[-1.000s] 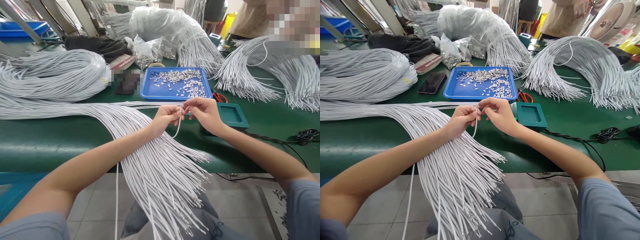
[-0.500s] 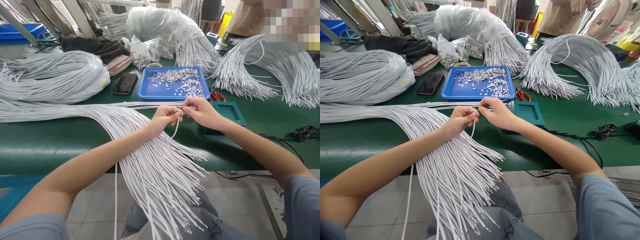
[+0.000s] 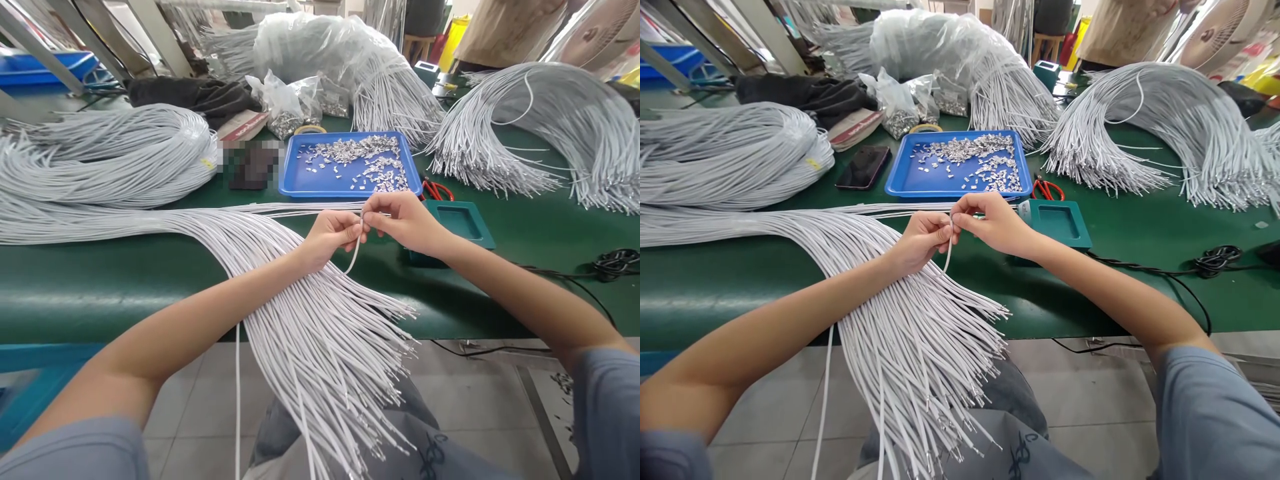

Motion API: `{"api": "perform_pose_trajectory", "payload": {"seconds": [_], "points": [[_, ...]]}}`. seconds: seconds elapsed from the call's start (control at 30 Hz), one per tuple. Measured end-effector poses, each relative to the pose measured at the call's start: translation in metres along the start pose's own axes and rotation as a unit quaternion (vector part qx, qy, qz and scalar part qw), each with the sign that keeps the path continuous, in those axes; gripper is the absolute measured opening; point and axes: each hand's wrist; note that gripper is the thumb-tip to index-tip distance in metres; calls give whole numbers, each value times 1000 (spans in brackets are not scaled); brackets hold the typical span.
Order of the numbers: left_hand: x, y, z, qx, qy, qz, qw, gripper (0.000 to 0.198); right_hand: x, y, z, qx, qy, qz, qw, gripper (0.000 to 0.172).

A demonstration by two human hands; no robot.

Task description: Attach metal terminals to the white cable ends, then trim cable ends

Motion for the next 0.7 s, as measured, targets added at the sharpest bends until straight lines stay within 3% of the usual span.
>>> {"api": "perform_pose_trajectory", "payload": {"seconds": [0.23, 0.47, 0.7], "points": [[0, 1, 1, 20, -3, -2, 1000, 42, 1, 4, 6, 19, 38, -15, 999, 11], [2, 2, 0, 47, -22, 11, 999, 39, -3, 6, 6, 28, 1, -4, 1000, 12], [0, 1, -1, 63, -29, 38, 997, 33, -1, 7, 4, 48, 91, -59, 993, 10]]}}
Point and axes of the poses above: each hand's wrist, its own y-axis away from the middle knuckle, its own z-axis out of the palm, x = y × z, and after that the axes turned 12 degrees about -y, right-handed
